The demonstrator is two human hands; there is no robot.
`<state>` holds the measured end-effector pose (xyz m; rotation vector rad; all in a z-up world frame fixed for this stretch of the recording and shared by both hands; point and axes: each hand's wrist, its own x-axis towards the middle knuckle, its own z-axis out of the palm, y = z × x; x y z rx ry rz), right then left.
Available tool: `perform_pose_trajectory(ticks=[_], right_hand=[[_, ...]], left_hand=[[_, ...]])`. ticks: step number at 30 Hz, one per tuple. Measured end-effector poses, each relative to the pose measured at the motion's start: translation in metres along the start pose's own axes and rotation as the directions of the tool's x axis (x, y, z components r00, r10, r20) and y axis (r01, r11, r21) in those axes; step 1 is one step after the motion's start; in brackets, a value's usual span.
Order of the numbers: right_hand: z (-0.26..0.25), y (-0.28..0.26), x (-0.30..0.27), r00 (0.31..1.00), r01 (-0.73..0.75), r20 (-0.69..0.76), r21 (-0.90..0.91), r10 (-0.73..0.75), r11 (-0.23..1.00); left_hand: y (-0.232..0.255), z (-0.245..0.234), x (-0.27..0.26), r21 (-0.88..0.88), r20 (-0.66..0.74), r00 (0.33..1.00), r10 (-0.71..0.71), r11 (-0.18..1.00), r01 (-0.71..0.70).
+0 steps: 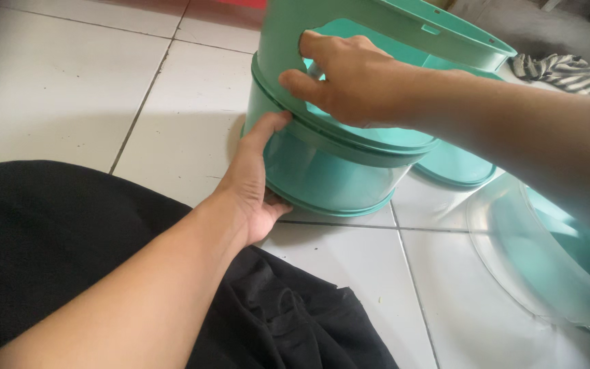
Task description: The person assembles a multi-tiered teal plastic container by hand, stacking and interlocking the tiers and then attaching a clear lid. The person sits on the floor during the task.
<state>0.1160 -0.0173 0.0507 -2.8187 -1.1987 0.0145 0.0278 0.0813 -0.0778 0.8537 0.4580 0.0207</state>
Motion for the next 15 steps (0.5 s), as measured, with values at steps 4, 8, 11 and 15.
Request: perform_pose_trajectory(ticks=[4,8,11,15], right_hand=[[0.005,0.007,0.002,0.999,0.047,-0.014,-0.006,-0.047,0.999],[0.012,0.008,-0.002,0.997,0.070,-0.025,0.012,-0.070,0.997],[0.012,0.005,-0.005,0.995,0.084,-0.052,-0.016,-0.085,0.996],[0.008,-0.004,-0.009,0.999,-0.048,0.024,0.051,0.047,0.998]], left_hand=[[-0.003,-0.001,0.001,-0.054,0.123,0.989,0.088,0.995,-0.081],[-0.003,0.004,-0.004,0.115,-0.011,1.000,-0.003,0.993,0.004],[0.000,0.008,-0.010,0.106,-0.004,1.000,0.011,0.994,-0.010],[0.002,0.011,-0.015,0.085,-0.010,1.000,0.000,0.996,0.001]])
